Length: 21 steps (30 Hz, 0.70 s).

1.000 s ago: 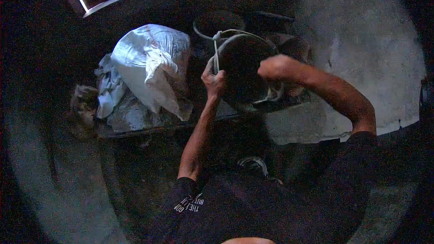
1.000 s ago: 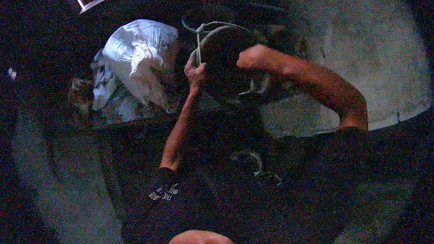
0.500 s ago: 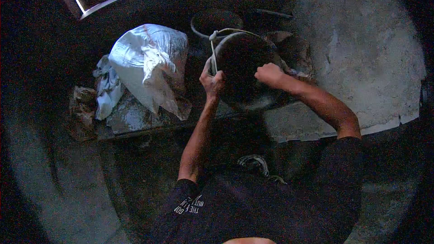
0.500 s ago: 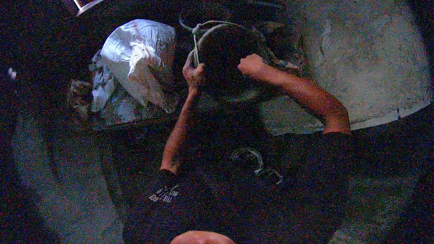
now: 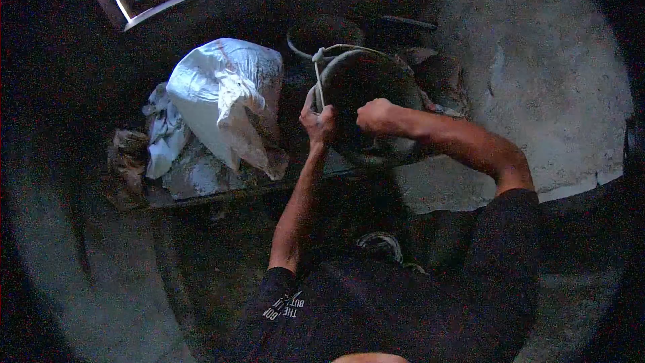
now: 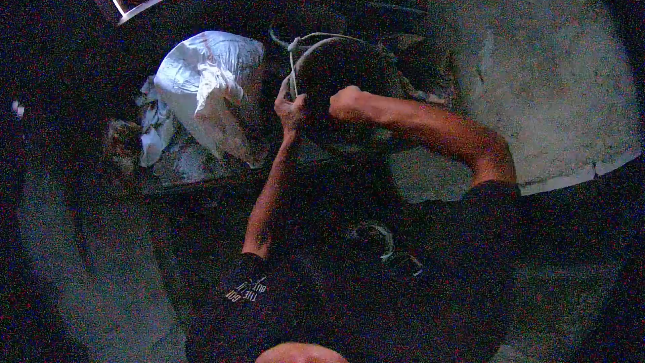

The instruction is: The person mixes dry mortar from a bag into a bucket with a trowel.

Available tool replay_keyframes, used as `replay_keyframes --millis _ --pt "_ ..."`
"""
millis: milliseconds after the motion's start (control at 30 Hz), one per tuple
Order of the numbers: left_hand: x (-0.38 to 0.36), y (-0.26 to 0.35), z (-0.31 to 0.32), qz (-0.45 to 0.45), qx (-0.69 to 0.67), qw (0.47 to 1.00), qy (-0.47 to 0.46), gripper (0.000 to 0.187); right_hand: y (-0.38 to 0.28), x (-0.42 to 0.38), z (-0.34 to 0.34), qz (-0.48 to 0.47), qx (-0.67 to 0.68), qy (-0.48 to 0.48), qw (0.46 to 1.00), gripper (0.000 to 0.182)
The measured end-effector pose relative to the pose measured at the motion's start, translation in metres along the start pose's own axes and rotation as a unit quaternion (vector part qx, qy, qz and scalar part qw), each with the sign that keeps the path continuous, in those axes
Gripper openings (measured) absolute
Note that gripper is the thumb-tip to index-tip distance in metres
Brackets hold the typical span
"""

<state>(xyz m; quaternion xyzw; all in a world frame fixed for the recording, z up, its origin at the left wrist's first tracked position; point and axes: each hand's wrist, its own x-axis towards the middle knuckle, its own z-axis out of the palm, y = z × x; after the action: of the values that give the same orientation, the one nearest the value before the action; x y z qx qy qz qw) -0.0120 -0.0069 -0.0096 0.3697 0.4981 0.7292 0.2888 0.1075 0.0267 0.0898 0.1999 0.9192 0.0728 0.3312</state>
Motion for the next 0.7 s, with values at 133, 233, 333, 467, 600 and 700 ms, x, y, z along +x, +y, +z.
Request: replay_keyframes --millis 133,233,333,467,600,700 --pt "0.002 -0.005 0.001 0.06 0.034 0.997 0.027 0.043 0.041 -0.012 0.017 -0.113 0.057 0.182 0.975 0.018" --pt "0.003 -0.004 0.001 0.099 0.012 0.994 0.04 0.042 0.076 -0.037 0.015 -0.24 0.248 0.398 0.85 0.02" --pt "-0.003 0.009 -0.001 0.037 0.013 0.998 0.049 0.042 0.091 -0.05 0.005 -0.048 0.473 0.177 0.862 0.026" --pt "-0.007 0.013 -0.005 0.044 -0.032 0.998 0.042 0.043 0.121 0.002 0.07 -0.069 0.159 0.122 0.977 0.024" --pt "-0.006 0.003 -0.008 0.044 -0.016 0.998 0.042 0.042 0.069 -0.009 0.057 0.069 0.112 0.198 0.971 0.021" --pt "-0.008 0.002 -0.01 0.056 -0.012 0.997 0.051 0.042 0.05 -0.004 0.058 0.079 0.076 0.2 0.974 0.009"
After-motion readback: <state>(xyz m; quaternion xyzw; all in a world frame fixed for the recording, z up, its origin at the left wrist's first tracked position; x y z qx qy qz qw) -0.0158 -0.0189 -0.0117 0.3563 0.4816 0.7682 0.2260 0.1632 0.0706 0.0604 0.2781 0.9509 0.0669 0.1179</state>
